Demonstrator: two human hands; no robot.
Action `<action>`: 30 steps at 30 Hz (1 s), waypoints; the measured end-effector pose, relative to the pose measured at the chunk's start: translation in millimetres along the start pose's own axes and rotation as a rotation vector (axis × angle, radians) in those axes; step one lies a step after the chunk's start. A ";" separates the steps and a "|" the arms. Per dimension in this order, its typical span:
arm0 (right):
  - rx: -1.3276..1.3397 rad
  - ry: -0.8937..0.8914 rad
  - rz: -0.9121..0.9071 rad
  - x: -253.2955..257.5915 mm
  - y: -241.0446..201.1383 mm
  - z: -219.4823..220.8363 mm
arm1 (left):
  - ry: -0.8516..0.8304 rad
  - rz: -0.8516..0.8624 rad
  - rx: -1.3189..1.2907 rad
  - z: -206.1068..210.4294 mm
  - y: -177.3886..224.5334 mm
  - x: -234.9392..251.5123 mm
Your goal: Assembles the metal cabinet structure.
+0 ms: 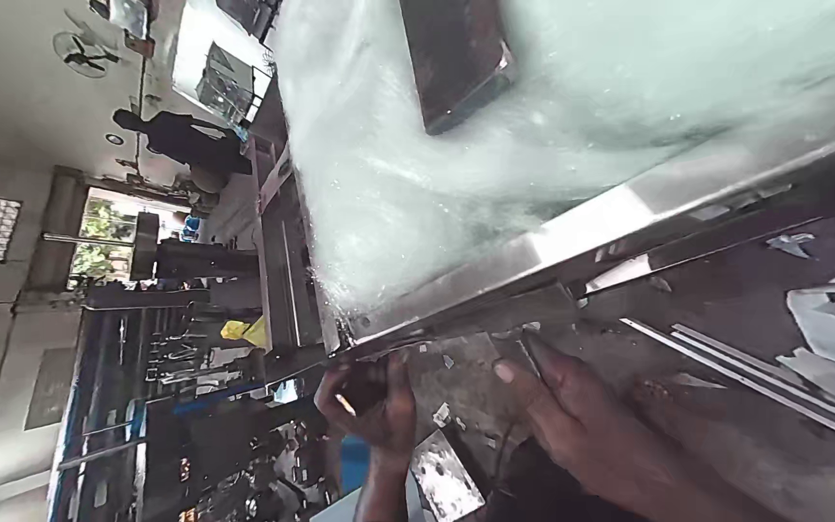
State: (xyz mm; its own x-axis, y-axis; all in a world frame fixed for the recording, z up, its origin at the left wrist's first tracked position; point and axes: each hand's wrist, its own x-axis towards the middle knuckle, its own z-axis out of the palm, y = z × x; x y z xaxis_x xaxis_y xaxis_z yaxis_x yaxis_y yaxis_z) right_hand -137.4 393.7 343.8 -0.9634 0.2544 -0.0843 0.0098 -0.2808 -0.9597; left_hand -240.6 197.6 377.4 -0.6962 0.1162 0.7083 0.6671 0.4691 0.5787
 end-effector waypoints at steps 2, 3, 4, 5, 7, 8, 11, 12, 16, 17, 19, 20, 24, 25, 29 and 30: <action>-0.169 -0.073 0.028 0.5 -4.3 -7.4 | 0.012 -0.009 0.031 0.0 2.0 3.2; -0.131 -0.030 0.009 -1.1 -6.9 -9.0 | 0.012 0.007 0.036 0.7 1.2 4.5; 0.005 0.038 -0.014 -4.2 -10.1 -7.3 | 0.011 0.025 0.036 0.8 0.4 4.1; 0.155 0.097 -0.037 -6.8 -15.4 -3.5 | 0.017 0.038 0.031 -0.2 -0.3 2.6; 0.245 0.114 -0.069 -4.0 -18.6 4.5 | 0.034 0.039 0.041 -1.0 -0.5 0.8; 0.142 0.061 -0.030 -2.2 -17.0 6.0 | 0.048 0.020 0.042 -0.7 0.2 0.9; -0.238 -0.128 0.035 7.4 -20.8 -8.4 | 0.062 -0.005 -0.006 0.7 0.8 6.9; -0.301 -0.126 0.001 5.8 -19.8 -15.5 | 0.067 0.003 -0.020 0.9 -1.6 8.4; -0.394 0.011 -0.188 -42.8 -5.5 -35.2 | 0.166 -0.051 0.045 -8.5 -4.8 3.0; -0.478 0.062 -0.238 -58.1 -7.8 -39.7 | 0.216 -0.092 0.088 -14.2 -7.3 1.6; -0.666 0.173 -0.375 -80.4 -32.3 -49.1 | 0.286 -0.207 0.159 -23.9 -19.8 0.5; -0.735 0.221 -0.452 -85.1 -53.3 -51.3 | 0.288 -0.260 0.154 -28.3 -28.5 0.6; -0.964 0.411 -0.608 -79.3 -143.7 -65.4 | 0.166 -0.363 0.033 -36.4 -42.6 1.8; -1.047 0.439 -0.647 -70.4 -163.2 -74.5 | 0.151 -0.383 0.020 -36.3 -44.5 -0.5; -1.376 0.641 -0.668 -20.2 -233.1 -95.2 | 0.068 -0.414 -0.020 -34.0 -32.6 0.2; -1.477 0.665 -0.657 -5.4 -247.6 -96.8 | 0.067 -0.422 -0.032 -32.6 -32.2 -0.4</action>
State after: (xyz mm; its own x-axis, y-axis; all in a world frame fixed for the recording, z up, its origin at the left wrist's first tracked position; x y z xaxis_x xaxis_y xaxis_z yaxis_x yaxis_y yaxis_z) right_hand -108.7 551.4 556.0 -0.6467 0.3799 0.6614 0.2757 0.9250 -0.2617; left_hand -253.1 153.9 371.6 -0.8919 -0.1372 0.4308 0.3362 0.4357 0.8349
